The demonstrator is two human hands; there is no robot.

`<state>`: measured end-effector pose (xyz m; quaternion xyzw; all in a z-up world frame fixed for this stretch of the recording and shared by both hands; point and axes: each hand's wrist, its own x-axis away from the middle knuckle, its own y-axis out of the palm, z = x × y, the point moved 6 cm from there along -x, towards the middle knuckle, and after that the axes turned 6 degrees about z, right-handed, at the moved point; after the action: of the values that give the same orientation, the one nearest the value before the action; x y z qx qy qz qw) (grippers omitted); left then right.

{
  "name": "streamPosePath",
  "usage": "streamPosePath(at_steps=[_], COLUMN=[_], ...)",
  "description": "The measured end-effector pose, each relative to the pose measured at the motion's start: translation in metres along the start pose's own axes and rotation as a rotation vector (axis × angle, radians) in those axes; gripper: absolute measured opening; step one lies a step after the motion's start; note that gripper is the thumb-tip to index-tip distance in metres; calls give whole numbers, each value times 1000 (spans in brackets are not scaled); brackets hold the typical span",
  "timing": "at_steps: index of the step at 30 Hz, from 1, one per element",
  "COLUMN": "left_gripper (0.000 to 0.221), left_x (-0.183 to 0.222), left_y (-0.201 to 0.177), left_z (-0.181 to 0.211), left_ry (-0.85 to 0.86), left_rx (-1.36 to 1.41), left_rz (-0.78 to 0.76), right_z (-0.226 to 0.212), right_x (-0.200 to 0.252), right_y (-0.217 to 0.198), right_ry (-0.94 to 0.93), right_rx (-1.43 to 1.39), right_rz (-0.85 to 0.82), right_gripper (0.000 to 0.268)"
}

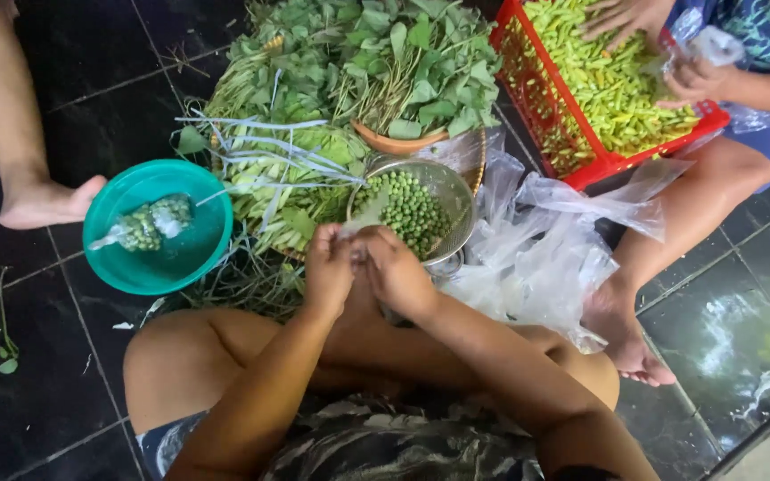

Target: Scooping small green peas into plastic bags and tying them into knots for individual portions.

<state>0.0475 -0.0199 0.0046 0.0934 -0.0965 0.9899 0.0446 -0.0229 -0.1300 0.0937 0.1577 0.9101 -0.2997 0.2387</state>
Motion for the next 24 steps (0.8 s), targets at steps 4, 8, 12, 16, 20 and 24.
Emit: streamPosePath(at_steps=[4, 8, 12, 16, 20, 24], left_gripper=[17, 22, 104, 91, 64, 58], left_x=[7, 10, -2, -34, -37, -38], left_y=[-10, -38, -39, -36, -56, -53], left_z=[10, 58, 68, 26, 34, 50], left_ry=[-32, 810, 864, 848, 810, 814], left_rx=[-48, -461, -610, -591, -399, -374], left_rz=[-13, 36, -411, -356, -29, 7], right_z=[26, 38, 16, 39, 152, 223], right_x=[4, 5, -16, -47, -77, -57], right_y=[25, 31, 14, 7, 10, 57], right_ry=[-200, -213, -242, 118, 424, 246], right_rx=[501, 727, 515, -381, -33, 325], right_rz=[-101, -183, -273, -415, -303, -384], right_gripper=[18, 8, 11, 22, 37, 57])
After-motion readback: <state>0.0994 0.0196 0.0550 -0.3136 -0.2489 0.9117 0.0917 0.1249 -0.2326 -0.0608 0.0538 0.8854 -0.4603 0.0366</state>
